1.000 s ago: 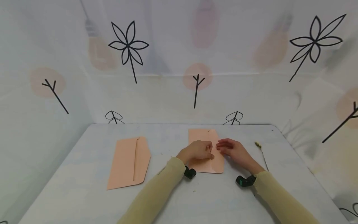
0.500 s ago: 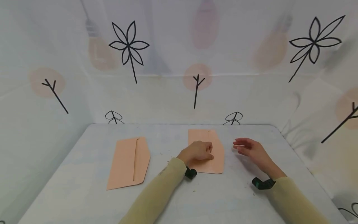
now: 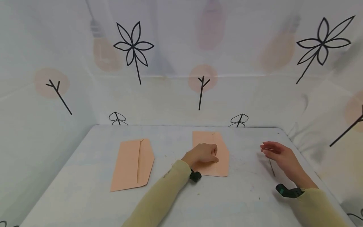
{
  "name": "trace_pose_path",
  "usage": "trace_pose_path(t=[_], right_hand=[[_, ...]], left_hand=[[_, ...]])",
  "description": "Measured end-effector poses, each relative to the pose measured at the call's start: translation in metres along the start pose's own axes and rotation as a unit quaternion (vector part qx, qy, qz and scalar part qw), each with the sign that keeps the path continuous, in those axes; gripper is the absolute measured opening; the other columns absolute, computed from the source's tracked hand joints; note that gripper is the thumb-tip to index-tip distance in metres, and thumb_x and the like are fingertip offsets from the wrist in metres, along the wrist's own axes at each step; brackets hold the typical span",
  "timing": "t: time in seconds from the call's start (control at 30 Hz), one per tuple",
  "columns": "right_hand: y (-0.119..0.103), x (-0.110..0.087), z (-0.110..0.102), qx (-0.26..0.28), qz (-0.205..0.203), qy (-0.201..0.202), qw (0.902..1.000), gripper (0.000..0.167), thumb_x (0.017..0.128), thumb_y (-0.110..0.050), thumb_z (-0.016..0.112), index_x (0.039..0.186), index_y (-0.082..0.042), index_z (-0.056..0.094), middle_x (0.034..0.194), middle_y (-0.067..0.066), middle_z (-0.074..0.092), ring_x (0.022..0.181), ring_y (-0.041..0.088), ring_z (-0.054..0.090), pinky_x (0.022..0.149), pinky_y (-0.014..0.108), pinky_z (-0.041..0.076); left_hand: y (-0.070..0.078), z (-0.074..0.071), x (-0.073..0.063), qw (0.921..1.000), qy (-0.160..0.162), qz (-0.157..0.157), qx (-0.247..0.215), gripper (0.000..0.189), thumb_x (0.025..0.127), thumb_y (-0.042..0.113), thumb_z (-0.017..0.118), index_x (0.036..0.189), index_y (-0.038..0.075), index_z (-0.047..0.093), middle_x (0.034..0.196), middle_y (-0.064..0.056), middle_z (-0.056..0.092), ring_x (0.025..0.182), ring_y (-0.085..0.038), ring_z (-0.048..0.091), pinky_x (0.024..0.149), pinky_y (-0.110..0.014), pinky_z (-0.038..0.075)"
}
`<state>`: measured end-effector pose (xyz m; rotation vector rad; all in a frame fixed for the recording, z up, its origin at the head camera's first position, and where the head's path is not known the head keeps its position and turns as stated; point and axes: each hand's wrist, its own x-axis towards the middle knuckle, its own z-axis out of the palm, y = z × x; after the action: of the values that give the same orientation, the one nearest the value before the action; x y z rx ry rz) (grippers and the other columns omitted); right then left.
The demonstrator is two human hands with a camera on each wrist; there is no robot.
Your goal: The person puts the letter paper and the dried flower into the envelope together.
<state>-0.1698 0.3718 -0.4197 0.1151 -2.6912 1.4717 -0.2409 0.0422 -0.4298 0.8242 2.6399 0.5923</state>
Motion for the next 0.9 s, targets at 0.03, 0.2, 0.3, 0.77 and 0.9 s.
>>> trace_pose_path(t=[0.03, 0.2, 0.3, 0.77, 0.9], right_hand=[[0.003, -0.002, -0.002, -0.002, 0.004, 0.006, 1.0000, 0.053, 0.099, -0.029, 0.063, 0.138, 0.003, 0.048, 0.118, -0.006, 0.065, 0.096, -0.009, 0.061, 0.078, 0.011, 0.047], [0.017, -0.010, -0.011, -0.039, 0.026, 0.029, 0.9985, 0.052, 0.100, -0.031, 0.062, 0.138, 0.003, 0.049, 0.109, -0.016, 0.061, 0.090, -0.016, 0.053, 0.074, 0.010, 0.047], [0.025, -0.013, -0.013, -0.062, 0.052, 0.040, 0.9959, 0.051, 0.101, -0.031, 0.060, 0.137, 0.003, 0.050, 0.114, 0.002, 0.063, 0.088, -0.012, 0.051, 0.071, 0.012, 0.048], [0.037, -0.008, -0.015, -0.120, 0.118, -0.004, 0.9858, 0.057, 0.097, -0.030, 0.066, 0.136, 0.008, 0.049, 0.125, 0.028, 0.056, 0.112, 0.042, 0.053, 0.079, 0.037, 0.044], [0.035, -0.007, -0.016, -0.132, 0.108, -0.013, 0.9852, 0.060, 0.095, -0.034, 0.067, 0.134, 0.007, 0.051, 0.125, 0.027, 0.057, 0.109, 0.040, 0.053, 0.078, 0.037, 0.040]], left_hand=[[0.001, 0.000, 0.000, 1.0000, 0.000, 0.000, 0.000, 0.023, 0.092, 0.039, 0.071, 0.093, 0.023, 0.054, 0.071, 0.006, 0.053, 0.066, -0.010, 0.049, 0.060, -0.023, 0.035], [0.002, 0.000, 0.000, 1.0000, -0.003, 0.000, -0.003, 0.023, 0.091, 0.037, 0.071, 0.092, 0.023, 0.054, 0.071, 0.007, 0.053, 0.066, -0.010, 0.048, 0.060, -0.023, 0.035], [0.002, 0.001, 0.000, 1.0000, -0.003, 0.002, -0.003, 0.023, 0.091, 0.037, 0.071, 0.092, 0.023, 0.054, 0.071, 0.007, 0.054, 0.066, -0.010, 0.049, 0.060, -0.022, 0.035], [-0.001, 0.002, 0.003, 1.0000, -0.002, -0.001, 0.005, 0.024, 0.091, 0.039, 0.071, 0.091, 0.023, 0.054, 0.071, 0.007, 0.054, 0.066, -0.010, 0.049, 0.060, -0.023, 0.036], [0.001, 0.000, 0.001, 1.0000, -0.006, 0.000, 0.005, 0.024, 0.091, 0.039, 0.071, 0.090, 0.023, 0.053, 0.070, 0.007, 0.054, 0.067, -0.010, 0.049, 0.060, -0.023, 0.036]])
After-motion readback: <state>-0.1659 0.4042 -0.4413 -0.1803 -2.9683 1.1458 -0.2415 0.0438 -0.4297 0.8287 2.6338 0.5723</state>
